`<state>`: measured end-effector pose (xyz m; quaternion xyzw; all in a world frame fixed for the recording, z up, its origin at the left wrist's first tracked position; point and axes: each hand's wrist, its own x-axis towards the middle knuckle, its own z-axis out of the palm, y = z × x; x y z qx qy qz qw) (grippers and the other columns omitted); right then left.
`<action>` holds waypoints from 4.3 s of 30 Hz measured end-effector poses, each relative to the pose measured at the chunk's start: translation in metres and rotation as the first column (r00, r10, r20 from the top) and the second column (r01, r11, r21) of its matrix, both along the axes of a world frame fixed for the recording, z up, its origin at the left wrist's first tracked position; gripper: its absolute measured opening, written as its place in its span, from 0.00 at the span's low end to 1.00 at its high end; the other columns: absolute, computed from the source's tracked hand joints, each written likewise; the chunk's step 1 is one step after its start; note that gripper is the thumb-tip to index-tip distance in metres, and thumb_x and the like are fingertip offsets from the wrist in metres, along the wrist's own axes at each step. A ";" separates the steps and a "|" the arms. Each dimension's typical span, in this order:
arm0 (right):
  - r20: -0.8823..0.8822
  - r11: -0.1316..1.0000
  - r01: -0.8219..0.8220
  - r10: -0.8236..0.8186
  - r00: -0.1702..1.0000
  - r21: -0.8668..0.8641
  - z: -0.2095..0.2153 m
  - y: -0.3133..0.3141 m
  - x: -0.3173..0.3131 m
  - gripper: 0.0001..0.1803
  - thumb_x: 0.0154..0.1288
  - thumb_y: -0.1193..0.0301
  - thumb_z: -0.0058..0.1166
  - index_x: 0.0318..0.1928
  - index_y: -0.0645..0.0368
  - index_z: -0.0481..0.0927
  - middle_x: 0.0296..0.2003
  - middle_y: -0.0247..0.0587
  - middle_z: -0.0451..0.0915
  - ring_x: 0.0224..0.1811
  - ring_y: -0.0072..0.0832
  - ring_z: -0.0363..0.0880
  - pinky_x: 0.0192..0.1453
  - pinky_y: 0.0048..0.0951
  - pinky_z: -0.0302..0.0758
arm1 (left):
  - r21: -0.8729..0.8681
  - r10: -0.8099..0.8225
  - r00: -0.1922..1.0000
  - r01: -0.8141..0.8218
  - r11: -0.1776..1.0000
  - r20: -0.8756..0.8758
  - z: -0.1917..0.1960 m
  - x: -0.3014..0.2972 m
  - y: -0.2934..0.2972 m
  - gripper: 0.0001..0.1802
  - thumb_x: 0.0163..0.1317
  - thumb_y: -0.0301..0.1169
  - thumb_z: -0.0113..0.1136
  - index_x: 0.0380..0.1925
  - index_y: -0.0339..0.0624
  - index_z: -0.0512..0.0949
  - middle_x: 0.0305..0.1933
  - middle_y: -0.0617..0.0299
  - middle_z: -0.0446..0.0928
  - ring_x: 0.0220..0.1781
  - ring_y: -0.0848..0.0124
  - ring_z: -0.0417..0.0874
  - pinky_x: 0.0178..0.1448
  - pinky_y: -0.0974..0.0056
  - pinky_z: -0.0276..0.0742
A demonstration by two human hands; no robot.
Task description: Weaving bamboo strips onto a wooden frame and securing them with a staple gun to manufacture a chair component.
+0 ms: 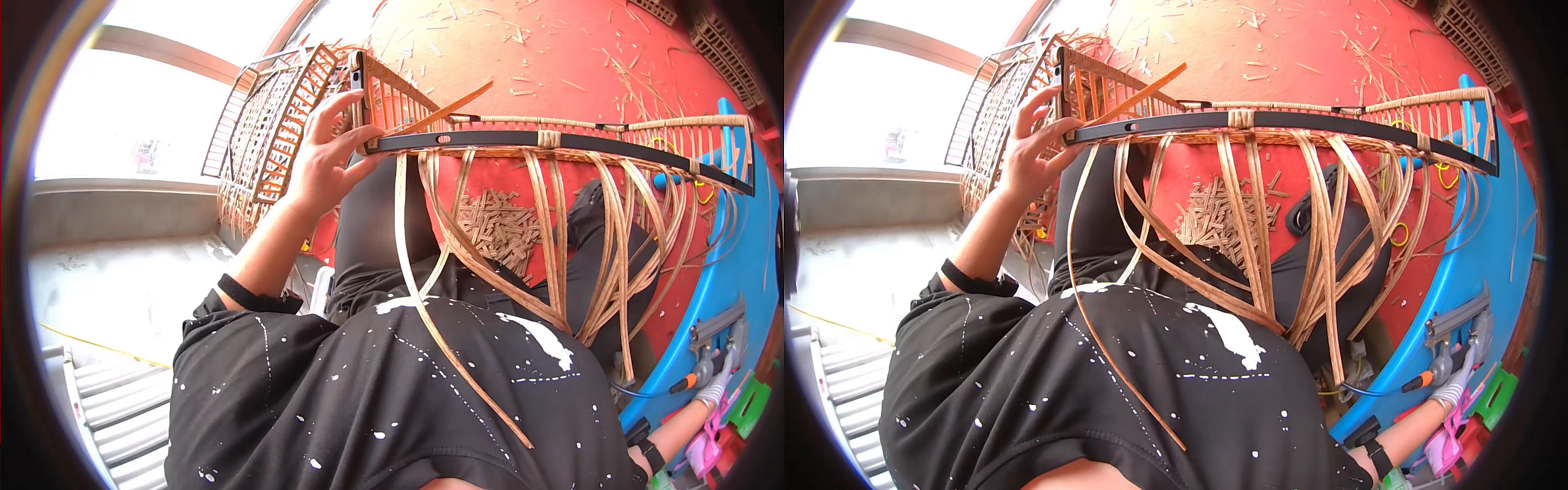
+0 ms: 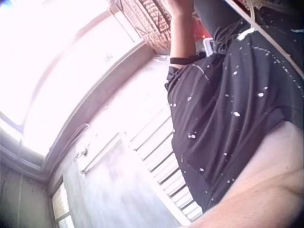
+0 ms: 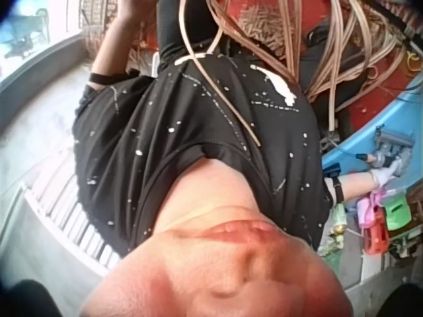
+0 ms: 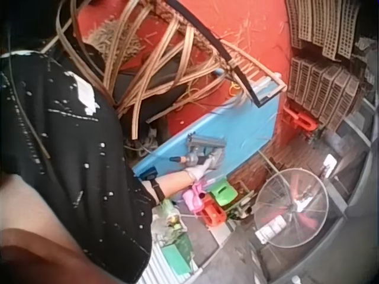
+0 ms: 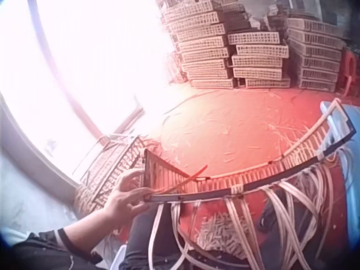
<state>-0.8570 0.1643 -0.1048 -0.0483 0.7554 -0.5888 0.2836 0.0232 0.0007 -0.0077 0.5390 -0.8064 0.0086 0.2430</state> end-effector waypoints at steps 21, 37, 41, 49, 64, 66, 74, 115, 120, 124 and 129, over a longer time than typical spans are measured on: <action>-0.854 -0.203 -0.943 0.405 -0.327 0.264 0.193 -0.142 0.516 0.22 0.63 0.70 0.63 0.56 0.66 0.80 0.56 0.53 0.80 0.58 0.45 0.80 0.65 0.38 0.73 | -0.055 -0.035 0.966 0.051 0.997 0.257 0.022 -0.031 -0.013 0.17 0.55 0.39 0.71 0.45 0.48 0.86 0.65 0.61 0.69 0.72 0.60 0.65 0.70 0.51 0.68; -0.866 0.026 -0.949 0.418 -0.275 0.313 0.066 -0.163 0.615 0.29 0.59 0.68 0.66 0.61 0.62 0.77 0.61 0.50 0.76 0.48 0.36 0.85 0.55 0.36 0.82 | -0.080 -0.022 0.917 0.059 0.995 0.398 0.038 -0.040 -0.019 0.16 0.53 0.43 0.72 0.40 0.52 0.87 0.55 0.63 0.75 0.60 0.64 0.74 0.59 0.56 0.75; -0.806 0.084 -0.893 0.474 -0.355 0.442 0.066 -0.168 0.616 0.31 0.60 0.66 0.66 0.63 0.63 0.75 0.61 0.52 0.76 0.33 0.32 0.86 0.47 0.34 0.84 | 0.038 -0.049 0.880 0.035 0.999 0.473 0.047 -0.048 -0.025 0.14 0.52 0.42 0.72 0.36 0.51 0.88 0.53 0.62 0.75 0.60 0.63 0.74 0.59 0.56 0.75; -0.733 0.137 -0.781 0.472 -0.489 0.609 0.061 -0.166 0.622 0.36 0.59 0.58 0.65 0.64 0.60 0.72 0.58 0.50 0.74 0.46 0.43 0.84 0.47 0.40 0.82 | 0.123 -0.258 0.902 0.229 0.966 0.347 0.038 -0.041 -0.047 0.16 0.53 0.42 0.73 0.38 0.46 0.88 0.61 0.62 0.75 0.71 0.63 0.69 0.74 0.52 0.63; -0.726 0.195 -0.748 0.486 -0.487 0.634 0.048 -0.169 0.617 0.41 0.55 0.59 0.69 0.67 0.59 0.70 0.54 0.47 0.70 0.37 0.41 0.83 0.42 0.40 0.81 | 0.270 -0.348 0.659 0.222 0.937 0.667 0.042 -0.075 -0.071 0.17 0.53 0.46 0.70 0.33 0.43 0.87 0.48 0.63 0.80 0.63 0.65 0.75 0.71 0.52 0.66; -0.740 0.200 -0.762 0.480 -0.472 0.616 0.047 -0.170 0.616 0.41 0.55 0.59 0.69 0.67 0.59 0.70 0.54 0.47 0.70 0.36 0.41 0.82 0.41 0.40 0.81 | 0.386 -0.446 0.741 0.269 0.882 0.502 0.045 -0.072 -0.086 0.17 0.53 0.45 0.70 0.33 0.42 0.87 0.47 0.61 0.81 0.62 0.65 0.76 0.72 0.52 0.65; -0.767 0.210 -0.805 0.502 -0.399 0.556 0.043 -0.167 0.622 0.40 0.54 0.59 0.69 0.67 0.58 0.70 0.54 0.46 0.69 0.37 0.41 0.82 0.42 0.40 0.81 | 0.359 -0.485 0.850 0.394 0.846 0.208 0.027 -0.051 -0.084 0.12 0.53 0.39 0.71 0.34 0.46 0.88 0.54 0.63 0.80 0.68 0.63 0.72 0.78 0.49 0.51; 0.377 0.070 -0.967 0.926 -0.028 -0.244 0.095 -0.180 0.644 0.24 0.64 0.71 0.63 0.59 0.56 0.70 0.19 0.25 0.67 0.13 0.15 0.64 0.15 0.18 0.58 | 0.002 -0.502 0.858 0.505 0.863 0.106 -0.011 -0.031 -0.072 0.13 0.74 0.36 0.52 0.46 0.42 0.81 0.52 0.64 0.80 0.68 0.63 0.72 0.78 0.47 0.52; 0.329 0.064 -0.987 0.944 0.012 -0.148 0.093 -0.177 0.654 0.27 0.62 0.73 0.62 0.61 0.62 0.70 0.19 0.28 0.69 0.12 0.18 0.64 0.15 0.22 0.58 | -0.106 -0.491 0.868 0.496 0.862 0.070 -0.015 -0.029 -0.068 0.11 0.71 0.36 0.55 0.41 0.43 0.83 0.49 0.65 0.82 0.64 0.66 0.75 0.75 0.50 0.56; 0.118 -0.100 -0.995 0.988 -0.099 -0.002 0.104 -0.166 0.652 0.37 0.60 0.70 0.65 0.67 0.67 0.65 0.25 0.31 0.74 0.19 0.18 0.71 0.21 0.21 0.68 | -0.034 -0.476 0.879 0.475 0.879 -0.029 -0.016 -0.023 -0.068 0.12 0.72 0.35 0.55 0.47 0.41 0.82 0.52 0.63 0.81 0.66 0.64 0.74 0.77 0.50 0.55; 0.489 -0.008 -0.939 0.853 -0.186 -0.343 0.128 -0.166 0.646 0.33 0.65 0.69 0.62 0.69 0.57 0.67 0.30 0.28 0.72 0.22 0.13 0.70 0.24 0.17 0.69 | -0.086 -0.493 0.867 0.488 0.869 -0.065 -0.020 -0.022 -0.073 0.12 0.71 0.36 0.57 0.45 0.42 0.83 0.50 0.62 0.82 0.64 0.63 0.76 0.75 0.51 0.59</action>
